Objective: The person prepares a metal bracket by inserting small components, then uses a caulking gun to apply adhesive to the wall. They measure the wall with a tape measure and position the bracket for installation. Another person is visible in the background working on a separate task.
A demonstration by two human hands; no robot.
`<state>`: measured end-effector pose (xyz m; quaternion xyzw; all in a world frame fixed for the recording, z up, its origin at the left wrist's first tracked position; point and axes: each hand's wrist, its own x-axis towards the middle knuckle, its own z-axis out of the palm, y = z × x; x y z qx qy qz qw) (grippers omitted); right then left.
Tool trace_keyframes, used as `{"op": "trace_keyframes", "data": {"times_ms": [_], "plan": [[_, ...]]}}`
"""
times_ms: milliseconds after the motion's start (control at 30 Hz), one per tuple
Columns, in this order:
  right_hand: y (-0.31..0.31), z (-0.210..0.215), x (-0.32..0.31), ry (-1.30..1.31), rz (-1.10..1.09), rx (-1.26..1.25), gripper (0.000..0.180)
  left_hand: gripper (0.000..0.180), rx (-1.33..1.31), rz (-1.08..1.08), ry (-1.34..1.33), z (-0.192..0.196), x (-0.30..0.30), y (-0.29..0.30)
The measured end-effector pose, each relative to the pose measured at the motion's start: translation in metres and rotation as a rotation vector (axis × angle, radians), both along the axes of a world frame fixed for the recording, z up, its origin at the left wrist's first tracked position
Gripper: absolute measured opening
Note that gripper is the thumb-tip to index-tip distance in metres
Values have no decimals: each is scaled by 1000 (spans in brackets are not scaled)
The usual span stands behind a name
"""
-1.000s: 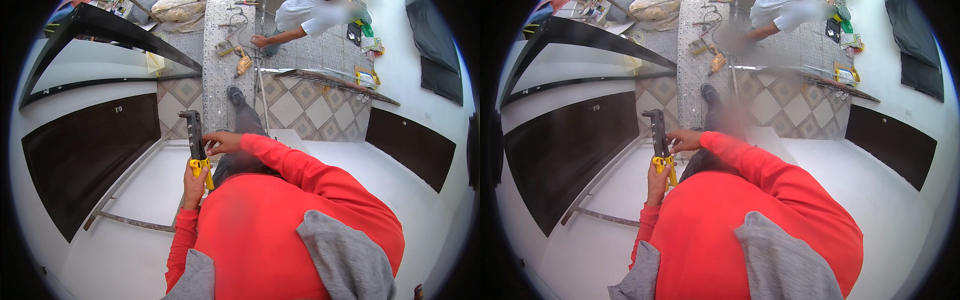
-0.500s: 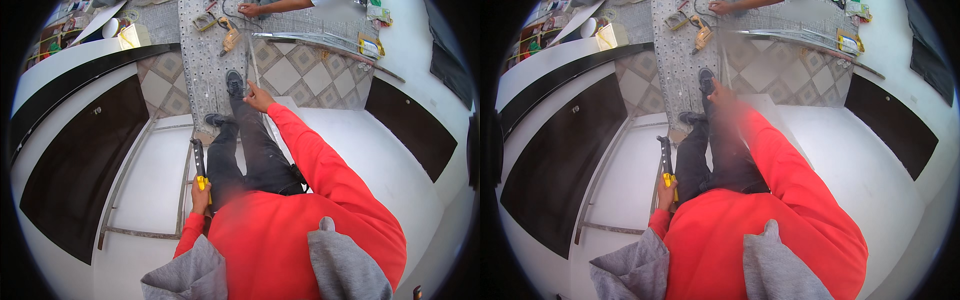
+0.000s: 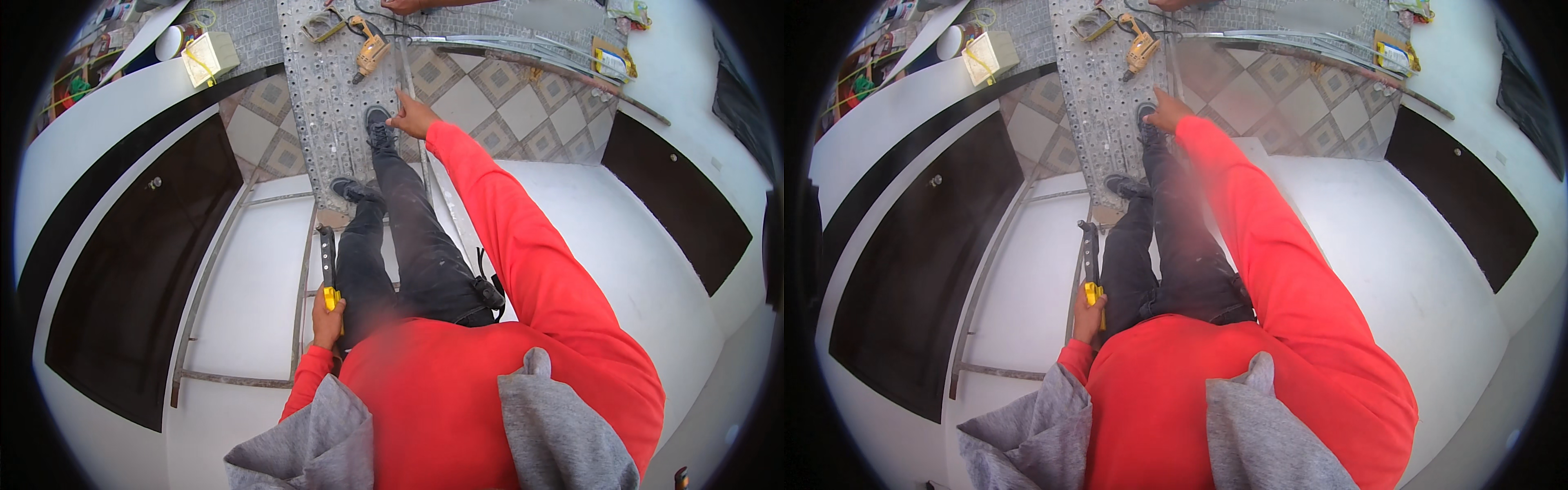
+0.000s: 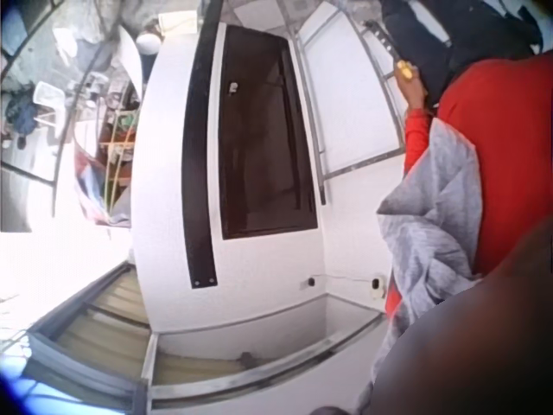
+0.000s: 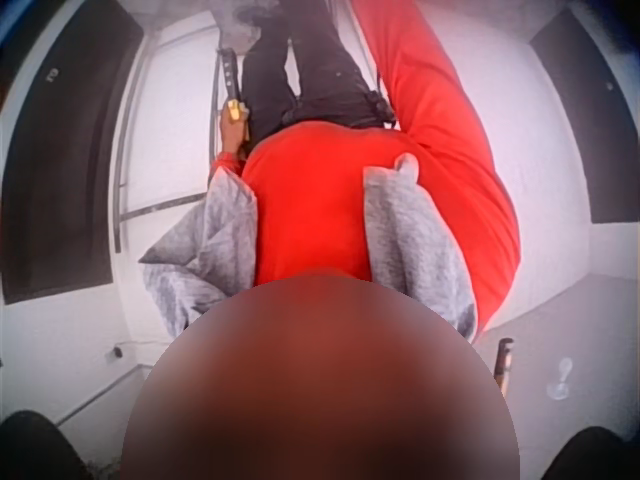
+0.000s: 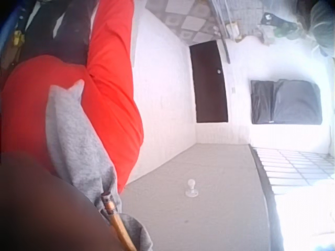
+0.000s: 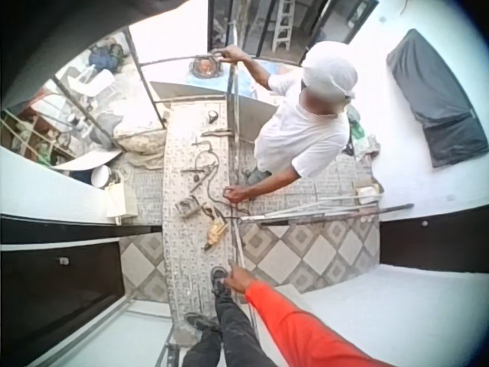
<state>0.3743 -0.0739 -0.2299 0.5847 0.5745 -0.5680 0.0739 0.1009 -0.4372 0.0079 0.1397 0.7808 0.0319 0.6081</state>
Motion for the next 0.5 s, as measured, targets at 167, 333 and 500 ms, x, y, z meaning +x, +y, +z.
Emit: {"op": "trace_keyframes", "data": {"times_ms": [167,333,500], "plan": [[-31,0,14,46,-53,-119,79,66,22,-3,9,2,1,3],[-84,4,43,28,-24,-189,49,65,57,-43,40,5,3,4],[-137,34,48,86,98,-343,27,62,130,27,32,10,2,7]]}}
